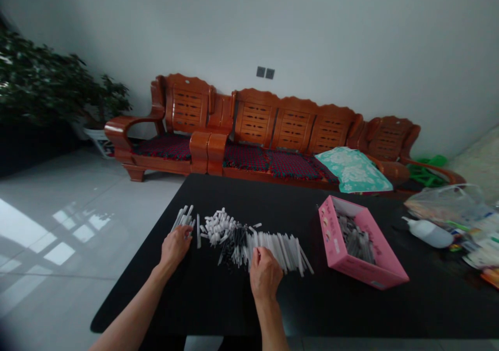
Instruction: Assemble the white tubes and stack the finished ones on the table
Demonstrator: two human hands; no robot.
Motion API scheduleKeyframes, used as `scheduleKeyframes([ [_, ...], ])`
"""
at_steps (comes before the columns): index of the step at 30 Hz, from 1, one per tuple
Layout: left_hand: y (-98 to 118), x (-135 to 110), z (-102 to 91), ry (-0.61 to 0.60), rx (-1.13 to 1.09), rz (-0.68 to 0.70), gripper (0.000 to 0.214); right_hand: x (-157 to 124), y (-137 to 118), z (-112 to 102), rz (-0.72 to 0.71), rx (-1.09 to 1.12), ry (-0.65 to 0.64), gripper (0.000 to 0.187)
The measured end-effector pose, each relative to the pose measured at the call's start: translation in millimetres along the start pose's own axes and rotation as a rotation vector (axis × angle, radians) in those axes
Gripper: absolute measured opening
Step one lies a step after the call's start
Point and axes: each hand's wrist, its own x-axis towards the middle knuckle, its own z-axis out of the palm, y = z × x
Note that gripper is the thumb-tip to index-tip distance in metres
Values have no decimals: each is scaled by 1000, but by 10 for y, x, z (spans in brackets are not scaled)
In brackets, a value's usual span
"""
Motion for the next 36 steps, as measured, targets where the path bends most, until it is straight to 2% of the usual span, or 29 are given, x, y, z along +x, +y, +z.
scheduleKeyframes([
  [2,63,-6,-1,-13,8,8,17,-24,-52,-8,-16,32,-7,36],
  [6,186,-35,27,-121,76,-59,32,-55,-132,-14,-45,92,-15,36],
  [11,262,-58,68,-179,157,-78,30,-69,-197,-23,-54,121,-43,33],
  [16,245,-12,-40,-135,154,-147,30,-76,-235,-34,-62,148,-91,34],
  [21,207,69,-355,-10,83,-173,27,-81,-241,-32,-64,204,-131,39],
  [24,233,83,-524,81,-60,-110,22,-71,-252,-41,-48,260,-159,36],
  [27,276,73,-594,99,-377,-87,20,-49,-259,-16,-18,399,-195,35],
  [31,337,45,-563,-78,-970,-63,31,-21,-275,136,163,762,-331,42],
  [33,373,27,-531,-156,-1104,-23,33,-24,-307,224,313,941,-435,49],
  [36,418,4,-487,-222,-1137,-5,34,-70,-386,294,477,1162,-617,62],
])
